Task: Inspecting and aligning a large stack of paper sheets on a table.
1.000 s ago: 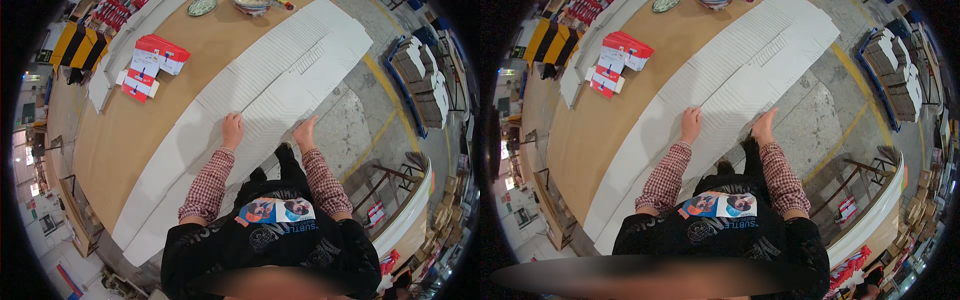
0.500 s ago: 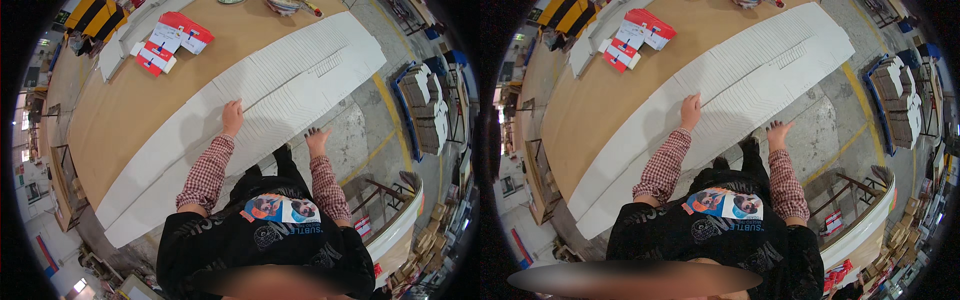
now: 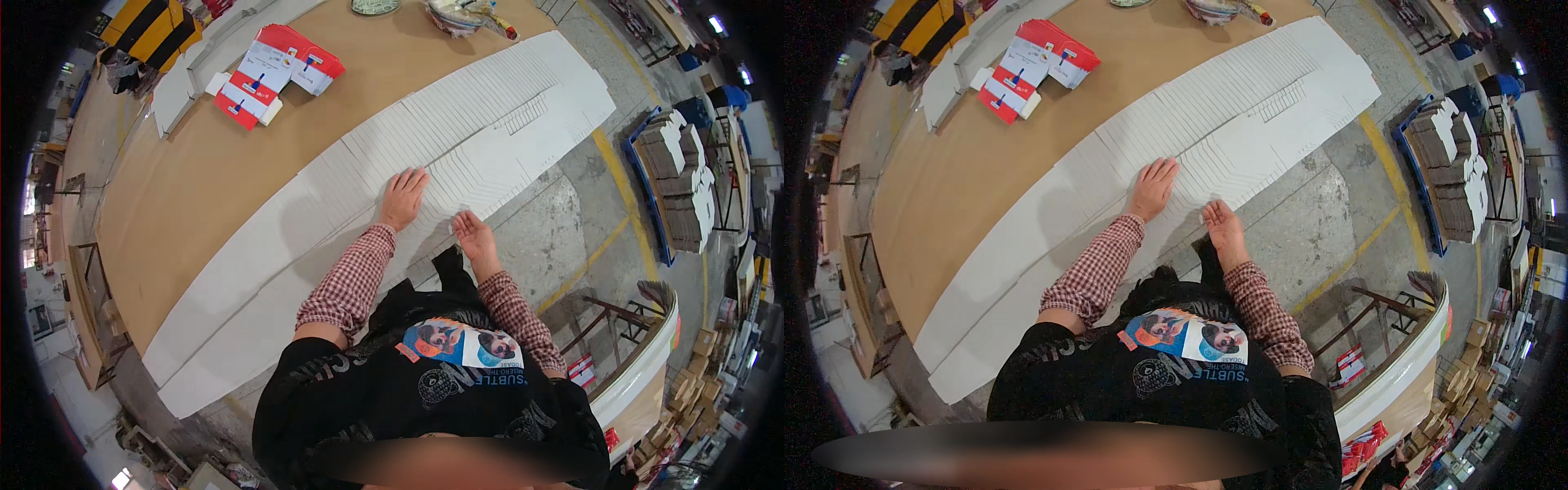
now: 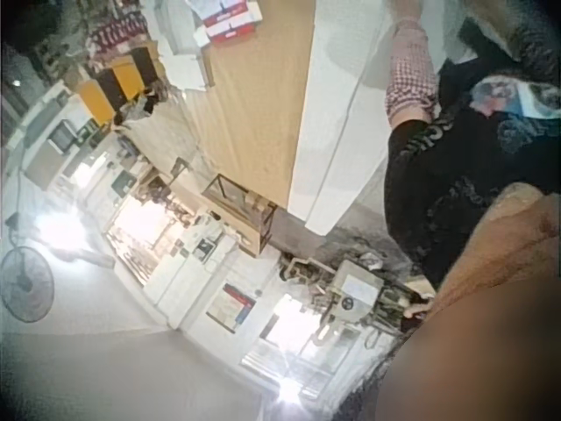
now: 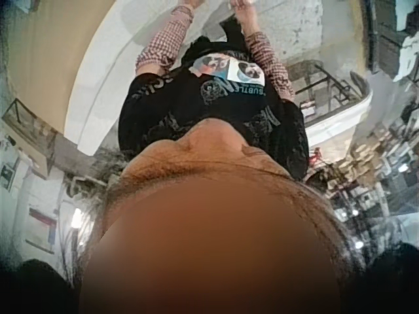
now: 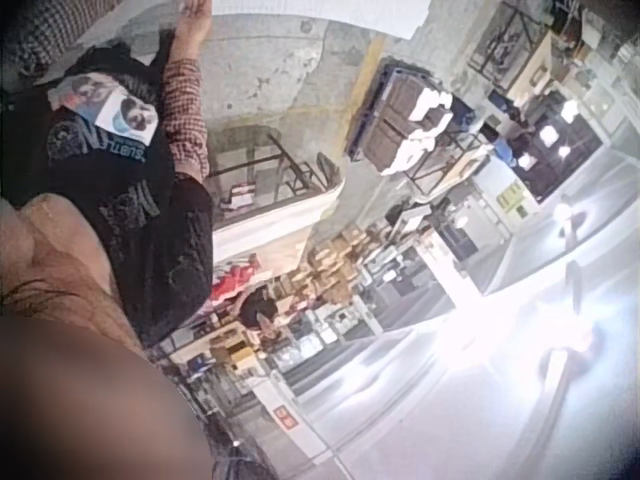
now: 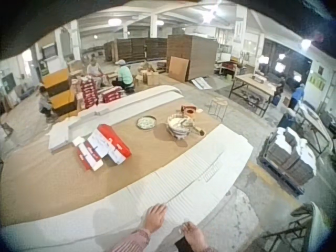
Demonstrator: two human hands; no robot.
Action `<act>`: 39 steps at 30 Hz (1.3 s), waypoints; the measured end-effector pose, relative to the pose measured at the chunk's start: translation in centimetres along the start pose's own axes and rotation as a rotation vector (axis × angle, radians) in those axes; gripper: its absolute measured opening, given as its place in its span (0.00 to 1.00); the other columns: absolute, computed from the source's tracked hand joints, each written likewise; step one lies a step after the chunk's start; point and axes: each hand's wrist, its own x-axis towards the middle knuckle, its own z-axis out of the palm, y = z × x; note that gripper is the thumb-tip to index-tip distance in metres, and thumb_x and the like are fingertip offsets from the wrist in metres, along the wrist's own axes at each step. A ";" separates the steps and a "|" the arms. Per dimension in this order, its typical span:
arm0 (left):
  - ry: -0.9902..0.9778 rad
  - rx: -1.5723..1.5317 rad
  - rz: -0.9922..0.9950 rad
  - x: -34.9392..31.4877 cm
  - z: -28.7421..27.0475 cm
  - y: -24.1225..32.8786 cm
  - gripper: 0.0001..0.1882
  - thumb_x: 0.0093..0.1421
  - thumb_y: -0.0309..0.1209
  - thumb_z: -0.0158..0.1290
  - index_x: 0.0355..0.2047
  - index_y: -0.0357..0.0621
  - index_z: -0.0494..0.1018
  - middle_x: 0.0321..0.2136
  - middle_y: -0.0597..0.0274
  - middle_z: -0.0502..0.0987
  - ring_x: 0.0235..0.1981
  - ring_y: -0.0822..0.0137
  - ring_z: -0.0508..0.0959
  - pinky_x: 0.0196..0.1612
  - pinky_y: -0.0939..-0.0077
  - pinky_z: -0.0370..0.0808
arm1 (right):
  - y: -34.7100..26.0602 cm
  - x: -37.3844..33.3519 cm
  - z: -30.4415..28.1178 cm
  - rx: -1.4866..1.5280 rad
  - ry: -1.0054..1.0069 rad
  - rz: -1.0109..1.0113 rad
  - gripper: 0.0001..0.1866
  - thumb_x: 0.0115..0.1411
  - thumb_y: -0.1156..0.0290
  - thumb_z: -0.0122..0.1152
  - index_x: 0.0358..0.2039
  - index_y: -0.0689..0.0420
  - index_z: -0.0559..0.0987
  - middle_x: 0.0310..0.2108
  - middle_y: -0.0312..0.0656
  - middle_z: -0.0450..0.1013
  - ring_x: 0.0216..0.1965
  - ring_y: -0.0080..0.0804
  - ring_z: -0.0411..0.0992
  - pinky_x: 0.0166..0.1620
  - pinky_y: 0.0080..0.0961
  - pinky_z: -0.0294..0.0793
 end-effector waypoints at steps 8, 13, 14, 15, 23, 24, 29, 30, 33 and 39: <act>0.035 0.030 0.022 0.1 0.4 -0.4 0.22 0.60 0.33 0.39 0.55 0.44 0.59 0.57 0.61 0.59 0.58 0.61 0.57 0.60 0.64 0.50 | -1.3 0.3 -1.1 -0.020 0.251 -0.221 0.13 0.58 0.70 0.50 0.41 0.64 0.68 0.35 0.42 0.67 0.36 0.33 0.68 0.42 0.27 0.71; 0.026 0.054 0.028 0.2 0.5 -0.2 0.23 0.59 0.33 0.41 0.56 0.47 0.59 0.58 0.63 0.57 0.59 0.62 0.55 0.60 0.63 0.50 | -2.4 0.3 -0.8 -0.095 0.245 -0.399 0.12 0.58 0.69 0.51 0.40 0.63 0.70 0.32 0.41 0.69 0.35 0.31 0.68 0.41 0.27 0.71; 0.004 0.027 0.020 0.3 0.5 -0.1 0.23 0.59 0.33 0.40 0.56 0.47 0.58 0.58 0.62 0.56 0.59 0.61 0.54 0.60 0.61 0.49 | -2.7 0.6 -1.0 -0.054 0.153 -0.341 0.12 0.58 0.69 0.51 0.39 0.63 0.70 0.32 0.41 0.69 0.35 0.32 0.69 0.41 0.27 0.71; 0.002 0.029 0.020 0.3 0.3 0.1 0.23 0.59 0.33 0.40 0.56 0.47 0.58 0.58 0.62 0.56 0.59 0.61 0.54 0.60 0.61 0.49 | -2.7 0.6 -0.9 -0.014 0.064 -0.278 0.11 0.58 0.69 0.51 0.39 0.64 0.70 0.32 0.42 0.69 0.35 0.32 0.69 0.41 0.28 0.71; 0.004 0.107 0.070 2.9 -1.1 2.9 0.27 0.59 0.41 0.42 0.57 0.48 0.56 0.61 0.61 0.51 0.61 0.58 0.49 0.60 0.53 0.47 | -2.1 1.2 0.3 0.129 -0.012 -0.019 0.14 0.59 0.69 0.50 0.40 0.67 0.66 0.35 0.45 0.65 0.35 0.35 0.67 0.42 0.32 0.71; 0.008 0.114 0.059 2.8 -0.7 2.8 0.27 0.59 0.41 0.42 0.57 0.48 0.56 0.61 0.61 0.51 0.61 0.58 0.49 0.60 0.53 0.47 | -2.2 1.3 0.8 0.165 0.032 -0.002 0.15 0.59 0.69 0.50 0.41 0.67 0.65 0.36 0.46 0.64 0.35 0.36 0.66 0.43 0.34 0.70; -0.046 0.046 0.052 2.7 0.5 2.2 0.27 0.60 0.43 0.40 0.58 0.47 0.54 0.61 0.60 0.50 0.61 0.58 0.50 0.61 0.56 0.46 | -3.7 1.6 1.7 0.249 0.134 0.108 0.20 0.60 0.65 0.47 0.46 0.68 0.61 0.40 0.48 0.62 0.39 0.39 0.64 0.44 0.38 0.69; -0.054 0.062 0.059 2.7 0.5 2.2 0.27 0.60 0.43 0.40 0.58 0.47 0.54 0.61 0.59 0.50 0.61 0.58 0.51 0.61 0.58 0.47 | -3.7 1.8 1.7 0.278 0.157 0.120 0.23 0.61 0.64 0.47 0.49 0.68 0.59 0.42 0.49 0.61 0.42 0.41 0.64 0.44 0.39 0.70; -0.035 0.078 0.048 2.4 0.3 2.2 0.28 0.60 0.43 0.40 0.58 0.47 0.54 0.61 0.59 0.50 0.61 0.57 0.51 0.61 0.57 0.47 | -2.4 1.8 1.3 0.306 0.144 -0.019 0.23 0.61 0.63 0.47 0.49 0.68 0.60 0.45 0.50 0.61 0.45 0.43 0.65 0.42 0.38 0.71; -0.042 0.115 0.059 2.6 0.3 2.3 0.30 0.59 0.45 0.43 0.59 0.49 0.53 0.61 0.60 0.50 0.61 0.58 0.50 0.61 0.58 0.47 | -2.9 3.2 -0.5 -0.471 0.051 -0.270 0.20 0.59 0.62 0.52 0.43 0.65 0.64 0.49 0.52 0.63 0.42 0.43 0.68 0.40 0.30 0.75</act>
